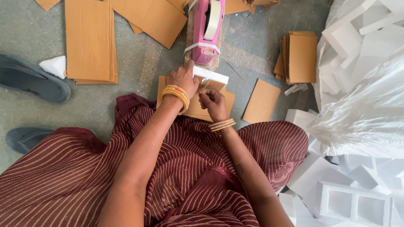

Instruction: The person tapes together flat cardboard pieces and white foam blocks by hand using a tape dispenser.

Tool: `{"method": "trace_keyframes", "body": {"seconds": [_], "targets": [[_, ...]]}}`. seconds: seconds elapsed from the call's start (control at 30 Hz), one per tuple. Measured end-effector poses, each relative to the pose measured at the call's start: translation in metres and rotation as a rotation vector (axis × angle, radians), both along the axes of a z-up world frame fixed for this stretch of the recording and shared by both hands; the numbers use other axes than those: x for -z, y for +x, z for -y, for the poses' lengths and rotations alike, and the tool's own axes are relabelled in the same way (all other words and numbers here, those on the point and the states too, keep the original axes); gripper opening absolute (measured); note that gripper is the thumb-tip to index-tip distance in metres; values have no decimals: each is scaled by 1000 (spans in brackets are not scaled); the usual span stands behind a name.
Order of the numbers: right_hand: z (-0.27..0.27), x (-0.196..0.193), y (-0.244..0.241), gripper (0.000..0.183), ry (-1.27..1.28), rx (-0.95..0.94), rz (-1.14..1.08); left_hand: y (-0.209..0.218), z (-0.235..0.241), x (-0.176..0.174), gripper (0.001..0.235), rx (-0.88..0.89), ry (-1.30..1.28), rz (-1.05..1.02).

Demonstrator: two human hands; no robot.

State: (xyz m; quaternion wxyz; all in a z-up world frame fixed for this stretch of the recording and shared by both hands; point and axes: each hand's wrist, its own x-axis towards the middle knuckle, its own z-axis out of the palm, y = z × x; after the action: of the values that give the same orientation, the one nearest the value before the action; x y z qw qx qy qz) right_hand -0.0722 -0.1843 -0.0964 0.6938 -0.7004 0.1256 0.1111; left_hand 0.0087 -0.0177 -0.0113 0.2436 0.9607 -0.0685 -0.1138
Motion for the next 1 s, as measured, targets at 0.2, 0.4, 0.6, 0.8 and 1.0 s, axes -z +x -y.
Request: {"method": "trace_keyframes", "body": {"seconds": [0.2, 0.4, 0.6, 0.8, 1.0], "targets": [[-4, 26, 14, 23, 66, 206, -81, -8, 0, 6, 47, 46, 36, 107], [0, 42, 19, 43, -51, 346, -346, -11, 3, 9, 61, 76, -63, 113], [10, 46, 9, 45, -544, 189, -156, -21, 3, 15, 62, 70, -26, 172], [70, -4, 19, 22, -856, 26, 3, -22, -2, 14, 61, 77, -30, 190], [65, -45, 71, 45, -436, -48, 327, -18, -2, 13, 62, 61, -10, 110]]}}
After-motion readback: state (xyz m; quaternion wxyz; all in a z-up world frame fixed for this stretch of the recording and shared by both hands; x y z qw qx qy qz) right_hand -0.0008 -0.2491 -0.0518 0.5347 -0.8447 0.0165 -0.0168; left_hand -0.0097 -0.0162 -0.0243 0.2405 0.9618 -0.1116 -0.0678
